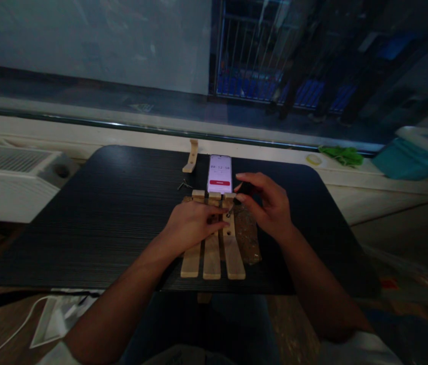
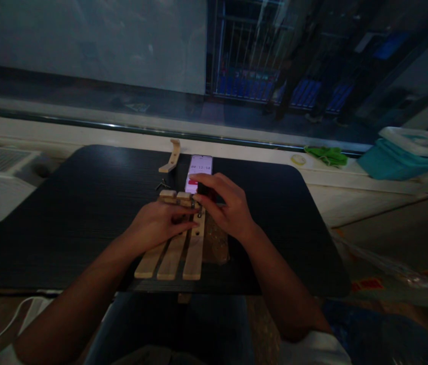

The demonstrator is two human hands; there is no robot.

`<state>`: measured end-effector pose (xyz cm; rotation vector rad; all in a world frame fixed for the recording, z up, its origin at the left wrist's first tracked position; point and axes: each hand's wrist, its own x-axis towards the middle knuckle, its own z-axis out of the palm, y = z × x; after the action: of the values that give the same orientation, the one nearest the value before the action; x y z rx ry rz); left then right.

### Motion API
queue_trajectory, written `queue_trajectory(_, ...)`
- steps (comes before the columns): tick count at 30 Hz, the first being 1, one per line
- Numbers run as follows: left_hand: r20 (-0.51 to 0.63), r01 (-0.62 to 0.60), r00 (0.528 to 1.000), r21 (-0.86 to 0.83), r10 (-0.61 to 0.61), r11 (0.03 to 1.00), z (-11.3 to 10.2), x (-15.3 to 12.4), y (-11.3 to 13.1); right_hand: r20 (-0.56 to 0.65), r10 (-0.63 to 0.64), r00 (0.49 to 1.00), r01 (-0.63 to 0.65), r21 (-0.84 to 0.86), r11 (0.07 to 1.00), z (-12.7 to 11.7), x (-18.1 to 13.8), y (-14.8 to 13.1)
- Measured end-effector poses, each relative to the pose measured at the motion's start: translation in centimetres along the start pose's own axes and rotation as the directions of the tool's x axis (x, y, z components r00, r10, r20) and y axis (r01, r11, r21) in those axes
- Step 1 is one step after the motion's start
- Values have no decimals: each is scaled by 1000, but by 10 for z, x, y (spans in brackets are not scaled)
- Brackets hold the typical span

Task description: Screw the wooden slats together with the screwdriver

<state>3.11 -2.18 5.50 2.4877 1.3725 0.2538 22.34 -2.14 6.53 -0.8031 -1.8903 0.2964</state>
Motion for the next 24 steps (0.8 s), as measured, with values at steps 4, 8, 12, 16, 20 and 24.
queue_trajectory(4,-19,-10,1000,-6,10,1000,1,0,-1,-15,8,1000,-8,7,1000,3,-1,1)
queue_trajectory(8,-12,0,1000,-9,0,1000,0,0,0,-28,41,999,-39,64,997,4,-2,1)
queue_trajectory(12,-8,14,1000,-11,-14,1000,0,0,-1,43,78,996,-84,178,981,-2,-3,-1)
queue_trajectory(16,-14,11,1000,-16,-11,1000,0,0,-1,114,116,987,-137,206,969,-8,-3,-1)
queue_trajectory(20,2,17,1000,-8,-17,1000,-1,-1,-1,109,154,982,-175,223,959,-9,-3,2)
queue_trajectory(24,30,19,999,1,-19,1000,-3,0,0,65,184,981,-193,176,965,-6,-4,5)
